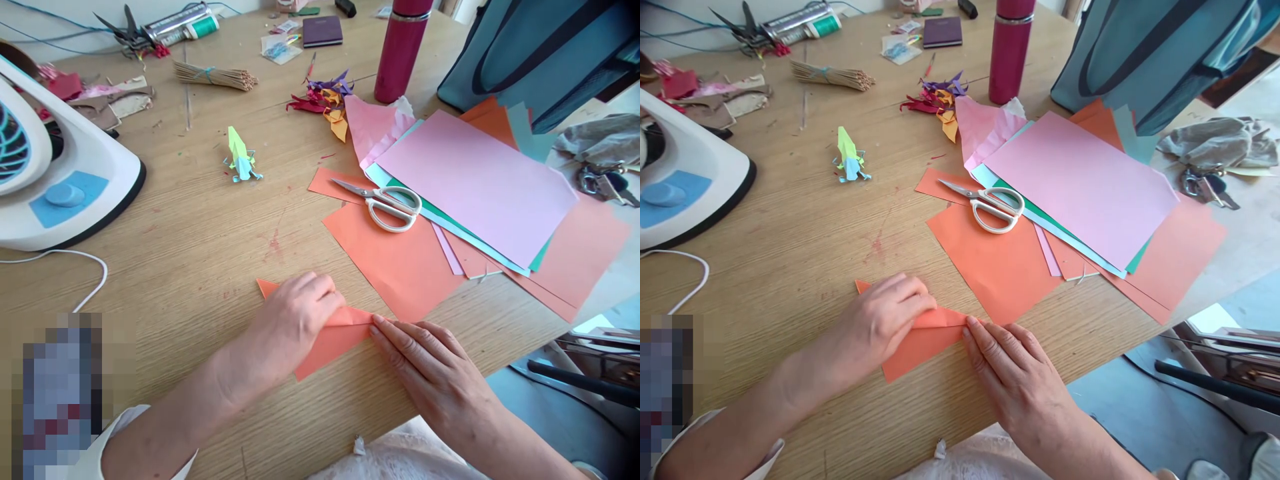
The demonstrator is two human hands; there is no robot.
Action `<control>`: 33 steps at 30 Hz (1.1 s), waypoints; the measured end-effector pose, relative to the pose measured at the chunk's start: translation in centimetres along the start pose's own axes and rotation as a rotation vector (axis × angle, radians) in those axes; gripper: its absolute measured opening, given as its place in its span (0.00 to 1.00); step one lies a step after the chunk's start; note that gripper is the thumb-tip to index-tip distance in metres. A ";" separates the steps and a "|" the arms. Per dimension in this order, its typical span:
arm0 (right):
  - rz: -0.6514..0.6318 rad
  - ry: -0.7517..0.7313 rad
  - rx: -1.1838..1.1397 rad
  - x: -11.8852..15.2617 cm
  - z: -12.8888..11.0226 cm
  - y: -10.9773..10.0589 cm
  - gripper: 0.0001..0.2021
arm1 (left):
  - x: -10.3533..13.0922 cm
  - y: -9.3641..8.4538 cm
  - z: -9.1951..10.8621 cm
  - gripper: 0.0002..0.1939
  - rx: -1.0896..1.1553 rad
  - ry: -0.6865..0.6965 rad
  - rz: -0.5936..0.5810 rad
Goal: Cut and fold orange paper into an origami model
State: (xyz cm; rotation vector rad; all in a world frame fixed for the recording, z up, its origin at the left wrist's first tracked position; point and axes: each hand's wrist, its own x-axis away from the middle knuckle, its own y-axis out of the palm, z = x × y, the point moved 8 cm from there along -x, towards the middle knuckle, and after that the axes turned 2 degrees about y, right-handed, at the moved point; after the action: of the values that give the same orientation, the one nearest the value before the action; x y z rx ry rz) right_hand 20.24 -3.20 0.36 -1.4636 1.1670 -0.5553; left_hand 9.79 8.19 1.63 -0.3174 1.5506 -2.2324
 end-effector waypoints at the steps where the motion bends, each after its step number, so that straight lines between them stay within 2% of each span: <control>1: -0.001 -0.001 -0.001 0.0 0.0 0.0 0.20 | 0.3 0.0 1.0 0.14 -0.021 0.059 0.023; 3: -0.003 0.001 -0.008 0.0 0.1 0.1 0.20 | 1.1 -0.1 2.8 0.12 -0.111 0.139 0.126; 7: 0.014 0.018 -0.008 -0.4 0.3 -0.1 0.21 | 2.9 1.3 5.2 0.19 -0.302 0.277 0.216; 9: 0.023 0.023 0.007 -0.8 0.3 -0.2 0.22 | 3.4 2.5 5.4 0.22 -0.366 0.287 0.180; 12: 0.030 0.036 0.040 -1.2 0.2 -0.2 0.21 | 3.9 3.2 5.3 0.23 -0.419 0.265 0.180; 15: 0.035 0.049 0.064 -1.1 0.1 0.0 0.20 | 4.2 3.7 5.1 0.27 -0.431 0.219 0.126; 28: 0.021 0.074 0.031 -0.7 0.4 0.7 0.19 | 4.7 5.0 5.0 0.38 -0.452 0.113 -0.016; 33: -0.001 0.089 0.030 -0.4 0.7 1.0 0.20 | 4.8 5.4 5.2 0.39 -0.450 0.081 -0.029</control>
State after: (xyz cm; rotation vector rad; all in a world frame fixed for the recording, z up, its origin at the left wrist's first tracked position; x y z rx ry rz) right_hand 20.31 -2.39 -0.68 -1.4260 1.2225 -0.6416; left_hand 8.67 0.05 -1.74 -0.3810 2.0986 -1.9161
